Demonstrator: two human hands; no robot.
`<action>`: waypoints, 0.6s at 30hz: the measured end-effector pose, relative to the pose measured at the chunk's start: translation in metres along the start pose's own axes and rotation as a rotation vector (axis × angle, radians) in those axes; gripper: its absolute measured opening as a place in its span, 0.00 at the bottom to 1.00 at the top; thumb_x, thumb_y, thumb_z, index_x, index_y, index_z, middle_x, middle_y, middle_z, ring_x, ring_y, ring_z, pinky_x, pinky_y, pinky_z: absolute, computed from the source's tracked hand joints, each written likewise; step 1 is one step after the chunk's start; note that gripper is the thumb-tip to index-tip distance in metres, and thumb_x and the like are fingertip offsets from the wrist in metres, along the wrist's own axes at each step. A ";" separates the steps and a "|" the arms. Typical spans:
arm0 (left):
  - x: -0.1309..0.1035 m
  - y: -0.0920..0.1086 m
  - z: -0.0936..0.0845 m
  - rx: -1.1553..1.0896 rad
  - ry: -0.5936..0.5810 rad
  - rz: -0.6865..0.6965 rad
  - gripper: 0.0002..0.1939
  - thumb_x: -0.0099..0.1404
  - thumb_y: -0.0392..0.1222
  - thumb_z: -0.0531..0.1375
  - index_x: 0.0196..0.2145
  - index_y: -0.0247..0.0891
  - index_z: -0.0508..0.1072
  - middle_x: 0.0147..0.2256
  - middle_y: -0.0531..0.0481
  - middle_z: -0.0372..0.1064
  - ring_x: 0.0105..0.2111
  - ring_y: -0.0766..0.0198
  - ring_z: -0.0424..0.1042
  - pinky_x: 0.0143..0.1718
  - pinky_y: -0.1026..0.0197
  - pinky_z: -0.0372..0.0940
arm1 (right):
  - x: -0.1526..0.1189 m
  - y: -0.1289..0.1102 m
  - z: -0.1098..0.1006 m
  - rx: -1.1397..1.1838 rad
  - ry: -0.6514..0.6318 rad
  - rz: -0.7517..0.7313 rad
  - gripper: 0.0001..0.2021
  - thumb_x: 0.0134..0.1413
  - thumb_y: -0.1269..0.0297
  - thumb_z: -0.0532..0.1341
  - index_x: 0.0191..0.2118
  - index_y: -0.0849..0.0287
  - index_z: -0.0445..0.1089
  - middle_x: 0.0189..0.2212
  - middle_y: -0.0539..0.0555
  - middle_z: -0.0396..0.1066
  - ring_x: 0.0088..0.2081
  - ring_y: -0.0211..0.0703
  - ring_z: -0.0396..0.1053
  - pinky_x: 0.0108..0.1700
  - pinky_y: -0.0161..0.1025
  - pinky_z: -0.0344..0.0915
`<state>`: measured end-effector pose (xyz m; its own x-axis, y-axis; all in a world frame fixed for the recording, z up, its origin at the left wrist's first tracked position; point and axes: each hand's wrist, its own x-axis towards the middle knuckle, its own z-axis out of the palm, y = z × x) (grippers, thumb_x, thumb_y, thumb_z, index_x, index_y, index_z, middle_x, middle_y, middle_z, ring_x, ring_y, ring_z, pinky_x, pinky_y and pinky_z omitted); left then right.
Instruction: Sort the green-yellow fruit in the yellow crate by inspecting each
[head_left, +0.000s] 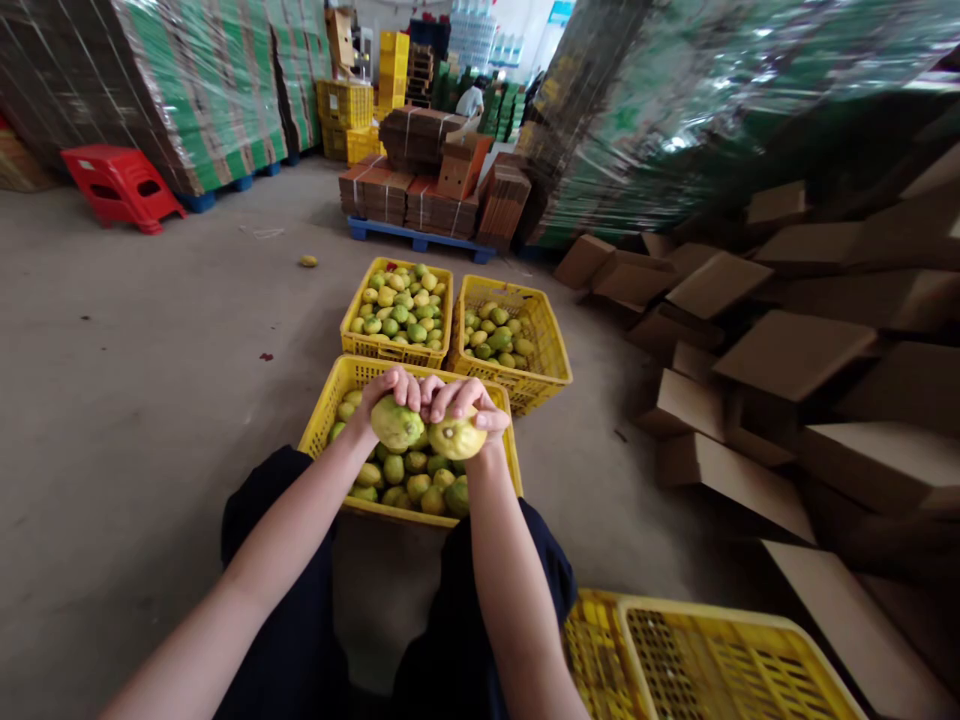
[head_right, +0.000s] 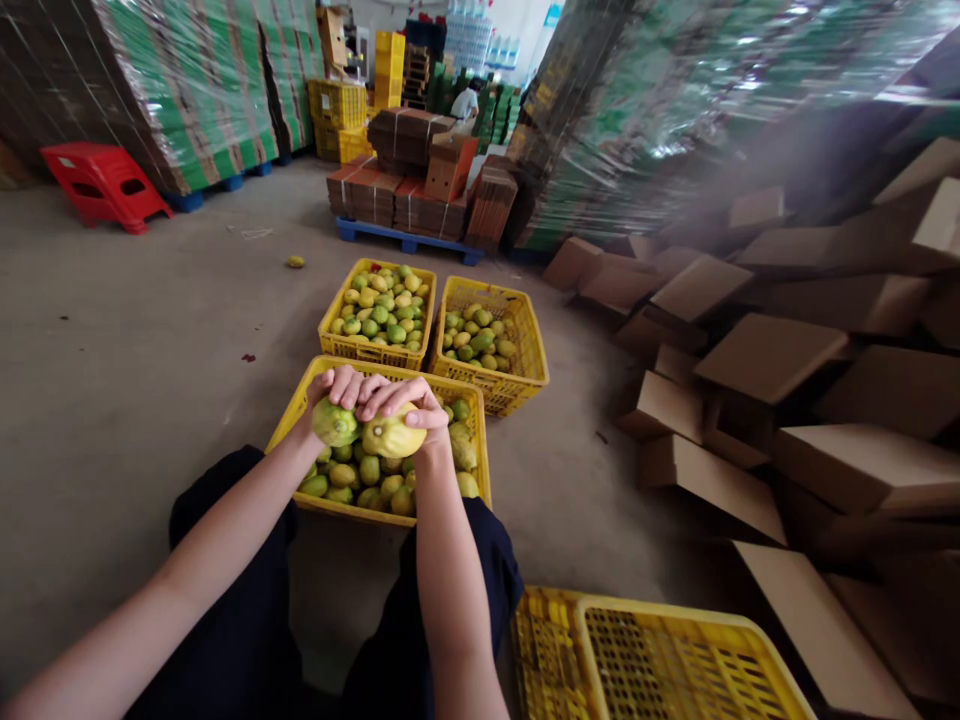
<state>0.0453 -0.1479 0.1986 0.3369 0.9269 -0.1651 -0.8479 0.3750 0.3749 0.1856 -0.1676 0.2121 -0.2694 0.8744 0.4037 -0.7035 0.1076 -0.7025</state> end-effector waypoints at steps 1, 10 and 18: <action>0.003 0.000 -0.003 0.007 -0.002 -0.023 0.40 0.76 0.52 0.47 0.05 0.43 0.52 0.06 0.51 0.46 0.13 0.64 0.61 0.30 0.57 0.69 | 0.001 0.001 -0.005 0.004 -0.023 -0.002 0.20 0.23 0.58 0.70 0.07 0.52 0.56 0.14 0.52 0.70 0.41 0.58 0.74 0.51 0.65 0.69; 0.001 0.000 -0.008 0.153 -0.172 -0.059 0.38 0.73 0.54 0.53 0.05 0.42 0.56 0.07 0.52 0.51 0.11 0.64 0.62 0.29 0.56 0.70 | 0.005 0.007 -0.008 0.029 -0.302 -0.072 0.17 0.30 0.51 0.72 0.13 0.53 0.66 0.13 0.52 0.70 0.34 0.52 0.73 0.44 0.55 0.73; 0.008 0.000 0.031 -0.165 0.319 0.021 0.19 0.78 0.42 0.49 0.34 0.41 0.78 0.22 0.56 0.72 0.24 0.67 0.74 0.33 0.67 0.71 | 0.016 0.026 0.007 0.475 0.902 0.018 0.07 0.56 0.59 0.59 0.37 0.53 0.72 0.26 0.46 0.77 0.28 0.40 0.73 0.33 0.39 0.75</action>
<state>0.0603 -0.1404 0.2252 0.1964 0.8736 -0.4452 -0.9164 0.3250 0.2335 0.1583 -0.1538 0.2039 0.1758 0.9257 -0.3350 -0.9455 0.0640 -0.3193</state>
